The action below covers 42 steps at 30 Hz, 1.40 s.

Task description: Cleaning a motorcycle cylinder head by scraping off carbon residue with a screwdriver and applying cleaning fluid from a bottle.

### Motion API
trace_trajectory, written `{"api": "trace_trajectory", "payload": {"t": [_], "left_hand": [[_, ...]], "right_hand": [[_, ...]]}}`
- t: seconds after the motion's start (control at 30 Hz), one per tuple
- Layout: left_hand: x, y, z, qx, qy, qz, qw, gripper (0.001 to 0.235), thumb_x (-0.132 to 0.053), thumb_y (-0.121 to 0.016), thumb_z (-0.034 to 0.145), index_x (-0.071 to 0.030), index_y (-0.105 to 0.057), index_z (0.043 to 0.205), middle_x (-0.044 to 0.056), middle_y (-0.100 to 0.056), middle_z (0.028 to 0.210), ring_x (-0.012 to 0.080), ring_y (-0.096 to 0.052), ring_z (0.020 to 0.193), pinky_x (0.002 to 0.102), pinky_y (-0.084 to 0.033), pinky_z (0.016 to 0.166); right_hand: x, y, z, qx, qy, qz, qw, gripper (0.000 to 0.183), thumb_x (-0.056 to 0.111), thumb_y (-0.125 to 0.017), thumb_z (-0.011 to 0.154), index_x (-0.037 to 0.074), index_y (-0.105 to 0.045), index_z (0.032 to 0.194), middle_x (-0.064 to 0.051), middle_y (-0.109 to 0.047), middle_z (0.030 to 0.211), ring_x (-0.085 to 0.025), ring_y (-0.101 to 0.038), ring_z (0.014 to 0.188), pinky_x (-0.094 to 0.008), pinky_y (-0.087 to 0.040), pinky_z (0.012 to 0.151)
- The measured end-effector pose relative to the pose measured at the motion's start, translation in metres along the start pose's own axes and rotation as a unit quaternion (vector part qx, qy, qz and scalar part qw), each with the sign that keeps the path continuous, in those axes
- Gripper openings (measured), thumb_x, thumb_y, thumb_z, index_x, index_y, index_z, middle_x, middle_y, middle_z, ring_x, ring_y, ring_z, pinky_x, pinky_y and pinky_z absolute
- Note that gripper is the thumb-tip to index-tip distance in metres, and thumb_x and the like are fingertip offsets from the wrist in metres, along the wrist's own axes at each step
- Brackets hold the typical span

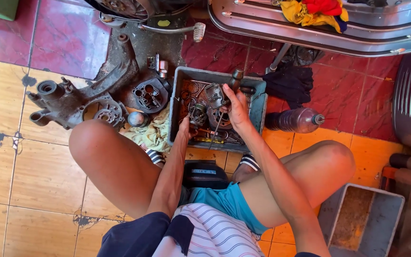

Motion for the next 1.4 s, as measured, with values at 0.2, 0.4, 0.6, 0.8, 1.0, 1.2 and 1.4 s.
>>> {"api": "trace_trajectory", "payload": {"t": [0.2,0.4,0.6,0.8,1.0,1.2,1.4], "left_hand": [[-0.018,-0.009,-0.077,0.012,-0.017,0.014,1.0,0.071,-0.051,-0.055,0.105,-0.001,-0.034,0.15,0.028,-0.062,0.117,0.0377,-0.069,0.098,0.052,-0.063,0.076],[0.011,0.006,0.005,-0.078,-0.109,0.235,0.963,0.097,-0.073,-0.034,0.102,0.004,-0.026,0.16,0.023,-0.025,0.167,0.0358,-0.021,0.156,0.048,-0.019,0.13],[0.005,0.002,-0.032,-0.039,-0.125,0.265,0.955,0.089,-0.065,-0.026,0.108,0.006,-0.016,0.16,0.029,-0.024,0.164,0.0422,-0.022,0.154,0.057,-0.022,0.128],[-0.006,-0.009,-0.093,-0.048,-0.166,0.328,0.929,0.087,-0.055,-0.034,0.108,0.011,-0.009,0.159,0.035,-0.023,0.161,0.0504,-0.021,0.152,0.064,-0.026,0.124],[0.008,0.001,-0.05,-0.062,-0.181,0.342,0.92,0.099,-0.063,-0.042,0.103,0.01,-0.007,0.16,0.038,-0.014,0.161,0.0563,-0.013,0.152,0.068,-0.021,0.123],[0.0,-0.004,-0.072,-0.093,-0.225,0.324,0.914,0.094,-0.054,-0.048,0.106,0.011,-0.006,0.159,0.042,-0.005,0.16,0.0598,-0.006,0.151,0.07,-0.014,0.124],[-0.039,-0.03,-0.194,-0.128,-0.482,0.197,0.844,0.054,-0.041,-0.043,0.114,0.001,-0.037,0.148,0.03,-0.036,0.144,0.047,-0.033,0.14,0.065,-0.026,0.117]], "right_hand": [[0.004,-0.008,-0.011,0.01,-0.062,0.035,0.997,0.039,0.047,-0.072,0.093,0.01,-0.061,0.087,-0.003,-0.051,0.058,-0.011,-0.041,0.044,-0.022,-0.037,0.042],[-0.002,-0.003,-0.01,0.024,-0.123,0.033,0.992,0.046,0.056,-0.066,0.09,0.011,-0.063,0.083,-0.002,-0.048,0.053,-0.011,-0.037,0.045,-0.022,-0.032,0.043],[0.0,-0.008,-0.015,0.031,-0.141,0.052,0.988,0.045,0.055,-0.065,0.088,0.011,-0.062,0.079,-0.004,-0.048,0.051,-0.012,-0.035,0.043,-0.023,-0.031,0.042],[0.004,-0.011,-0.018,0.039,-0.146,0.065,0.986,0.042,0.053,-0.061,0.088,0.013,-0.058,0.075,-0.005,-0.047,0.05,-0.013,-0.033,0.042,-0.024,-0.029,0.041],[0.002,-0.01,-0.02,0.04,-0.151,0.084,0.984,0.039,0.051,-0.06,0.085,0.014,-0.056,0.073,-0.005,-0.045,0.049,-0.014,-0.032,0.04,-0.025,-0.028,0.04],[-0.001,-0.007,-0.017,0.042,-0.149,0.076,0.985,0.038,0.051,-0.059,0.084,0.015,-0.053,0.071,-0.006,-0.045,0.048,-0.014,-0.031,0.041,-0.026,-0.027,0.04],[-0.002,-0.004,-0.016,0.039,-0.147,0.066,0.986,0.038,0.051,-0.058,0.085,0.016,-0.054,0.071,-0.006,-0.046,0.048,-0.014,-0.032,0.04,-0.025,-0.027,0.04]]}}
Point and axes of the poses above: each hand's wrist, its own z-axis towards the middle knuckle, its own y-axis out of the back of the hand, x = y × z, the point moved 3 cm from there along z, towards the middle knuckle
